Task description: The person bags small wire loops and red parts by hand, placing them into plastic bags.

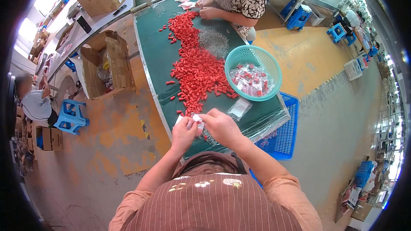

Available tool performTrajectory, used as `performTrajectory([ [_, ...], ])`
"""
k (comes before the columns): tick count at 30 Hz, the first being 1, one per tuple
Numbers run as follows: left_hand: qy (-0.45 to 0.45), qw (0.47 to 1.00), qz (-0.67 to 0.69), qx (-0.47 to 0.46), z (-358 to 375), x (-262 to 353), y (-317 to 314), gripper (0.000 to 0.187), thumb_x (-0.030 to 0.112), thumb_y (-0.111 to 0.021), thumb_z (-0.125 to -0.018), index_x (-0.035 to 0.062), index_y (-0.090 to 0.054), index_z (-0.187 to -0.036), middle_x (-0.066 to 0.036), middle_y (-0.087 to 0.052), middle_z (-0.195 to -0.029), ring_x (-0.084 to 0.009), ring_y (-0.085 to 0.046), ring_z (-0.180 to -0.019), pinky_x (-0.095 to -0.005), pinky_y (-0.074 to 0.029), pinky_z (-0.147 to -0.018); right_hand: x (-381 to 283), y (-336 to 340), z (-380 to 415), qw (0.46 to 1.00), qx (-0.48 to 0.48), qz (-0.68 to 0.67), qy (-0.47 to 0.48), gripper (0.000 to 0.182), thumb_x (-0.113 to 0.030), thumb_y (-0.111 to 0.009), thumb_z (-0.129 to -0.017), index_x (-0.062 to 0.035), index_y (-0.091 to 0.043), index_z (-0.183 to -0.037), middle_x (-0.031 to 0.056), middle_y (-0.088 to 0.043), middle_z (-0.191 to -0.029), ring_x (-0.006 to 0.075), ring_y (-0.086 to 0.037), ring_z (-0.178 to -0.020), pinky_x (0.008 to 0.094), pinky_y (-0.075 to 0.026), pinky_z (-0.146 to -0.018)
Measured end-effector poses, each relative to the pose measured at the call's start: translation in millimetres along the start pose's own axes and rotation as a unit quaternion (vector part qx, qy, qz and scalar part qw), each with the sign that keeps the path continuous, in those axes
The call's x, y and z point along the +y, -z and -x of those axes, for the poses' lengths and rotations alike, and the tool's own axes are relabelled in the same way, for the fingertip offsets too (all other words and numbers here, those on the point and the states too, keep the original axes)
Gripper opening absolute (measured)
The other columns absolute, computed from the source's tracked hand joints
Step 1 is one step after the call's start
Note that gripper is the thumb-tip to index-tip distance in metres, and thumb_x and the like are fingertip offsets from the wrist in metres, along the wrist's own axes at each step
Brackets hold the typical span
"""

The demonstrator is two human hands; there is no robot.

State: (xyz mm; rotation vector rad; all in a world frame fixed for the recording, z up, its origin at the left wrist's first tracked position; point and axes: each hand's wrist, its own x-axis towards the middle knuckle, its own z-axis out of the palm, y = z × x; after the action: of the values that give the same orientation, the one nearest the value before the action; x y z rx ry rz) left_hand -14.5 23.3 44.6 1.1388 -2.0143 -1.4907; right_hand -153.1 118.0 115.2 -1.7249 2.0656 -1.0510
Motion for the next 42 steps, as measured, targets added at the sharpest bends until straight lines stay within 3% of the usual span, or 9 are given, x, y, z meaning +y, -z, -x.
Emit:
performTrajectory([
  [11,-0.089,0.996,-0.019,-0.003,7.1,2.9,-6.7,0.012,0.013,-0.062,-0.085,0.0011,-0.06,-0.083,-0.008,-0.06,-0.068,-0.014,-0.056,-0.063,-0.0301,-0.046,-0.06,8.1,-9.2,6.9,0.995,-0.063,0.073,0.018,0.008,-0.006,-0.066,-0.078,-0.0031,-0.064,-0.085,0.012,-0.059,-0.088,0.0305,-0.062,-0.075,0.0382,-0.051,-0.064],
  [14,-0.042,0.999,0.016,-0.025,7.3,5.6,-4.8,0.019,0.019,-0.065,-0.084,0.0009,-0.06,-0.083,-0.018,-0.063,-0.071,-0.0303,-0.063,-0.066,-0.0378,-0.048,-0.061,-2.5,-3.1,3.4,0.999,-0.017,-0.009,-0.026,0.011,-0.005,-0.065,-0.077,-0.0036,-0.063,-0.087,0.0136,-0.058,-0.091,0.0332,-0.061,-0.081,0.0407,-0.051,-0.069],
  [20,0.002,0.994,0.082,-0.069,2.5,-5.2,-6.5,0.023,0.022,-0.065,-0.086,-0.0005,-0.062,-0.086,-0.015,-0.064,-0.071,-0.0213,-0.061,-0.065,-0.035,-0.047,-0.061,6.3,0.5,11.1,0.996,-0.044,0.047,0.053,0.016,-0.005,-0.067,-0.074,-0.0053,-0.066,-0.091,0.0113,-0.06,-0.099,0.0304,-0.058,-0.095,0.039,-0.049,-0.081],
  [23,0.0,0.988,0.116,-0.103,0.9,-5.0,-6.4,0.011,0.012,-0.061,-0.089,0.001,-0.062,-0.09,0.0,-0.06,-0.072,-0.006,-0.053,-0.064,-0.022,-0.043,-0.058,8.1,-3.8,15.2,0.995,-0.076,0.06,0.032,0.015,-0.007,-0.068,-0.075,-0.0063,-0.068,-0.089,0.0117,-0.061,-0.101,0.0307,-0.057,-0.099,0.0388,-0.048,-0.085],
  [26,-0.009,0.974,0.175,-0.147,1.8,0.1,-2.6,0.013,0.012,-0.061,-0.089,0.0012,-0.063,-0.096,0.001,-0.06,-0.072,-0.0055,-0.054,-0.066,-0.0213,-0.044,-0.059,22.1,-6.2,17.6,0.997,-0.053,-0.048,-0.019,0.013,-0.008,-0.07,-0.075,-0.0073,-0.069,-0.088,0.0124,-0.061,-0.102,0.0313,-0.057,-0.099,0.0379,-0.047,-0.086],
  [29,-0.022,0.971,0.149,-0.184,8.4,9.1,2.4,0.013,0.013,-0.062,-0.09,0.0017,-0.064,-0.097,0.0,-0.062,-0.074,-0.0057,-0.056,-0.07,-0.0218,-0.044,-0.062,33.3,-9.3,20.6,0.982,-0.05,-0.163,-0.083,0.008,-0.007,-0.069,-0.079,-0.005,-0.069,-0.087,0.009,-0.061,-0.101,0.0253,-0.059,-0.096,0.0341,-0.049,-0.083],
  [32,-0.083,0.973,0.124,-0.174,6.1,-0.2,-0.4,0.012,0.013,-0.062,-0.09,0.0019,-0.065,-0.094,-0.001,-0.064,-0.076,-0.0062,-0.057,-0.072,-0.0227,-0.045,-0.064,28.0,-9.7,22.5,0.867,-0.08,-0.436,-0.227,0.004,-0.003,-0.068,-0.082,-0.002,-0.068,-0.086,0.0054,-0.061,-0.099,0.0173,-0.061,-0.088,0.0296,-0.05,-0.078],
  [38,-0.078,0.971,0.119,-0.194,4.0,-4.0,-0.7,0.01,0.011,-0.062,-0.09,0.0018,-0.066,-0.093,0.0,-0.064,-0.077,-0.0056,-0.057,-0.072,-0.0223,-0.045,-0.064,27.0,-9.1,27.8,0.822,-0.042,-0.515,-0.239,0.011,0.0,-0.066,-0.084,-0.0004,-0.066,-0.095,0.0056,-0.063,-0.097,0.0133,-0.062,-0.085,0.027,-0.051,-0.077],
  [42,-0.008,0.967,0.206,-0.151,13.3,18.9,3.1,0.01,0.01,-0.064,-0.09,0.0015,-0.065,-0.095,0.003,-0.06,-0.076,-0.004,-0.053,-0.068,-0.0199,-0.042,-0.06,21.3,-6.0,28.4,0.85,-0.033,-0.452,-0.267,0.015,-0.001,-0.065,-0.085,0.0,-0.062,-0.1,0.0053,-0.064,-0.095,0.0118,-0.062,-0.09,0.0265,-0.051,-0.08],
])
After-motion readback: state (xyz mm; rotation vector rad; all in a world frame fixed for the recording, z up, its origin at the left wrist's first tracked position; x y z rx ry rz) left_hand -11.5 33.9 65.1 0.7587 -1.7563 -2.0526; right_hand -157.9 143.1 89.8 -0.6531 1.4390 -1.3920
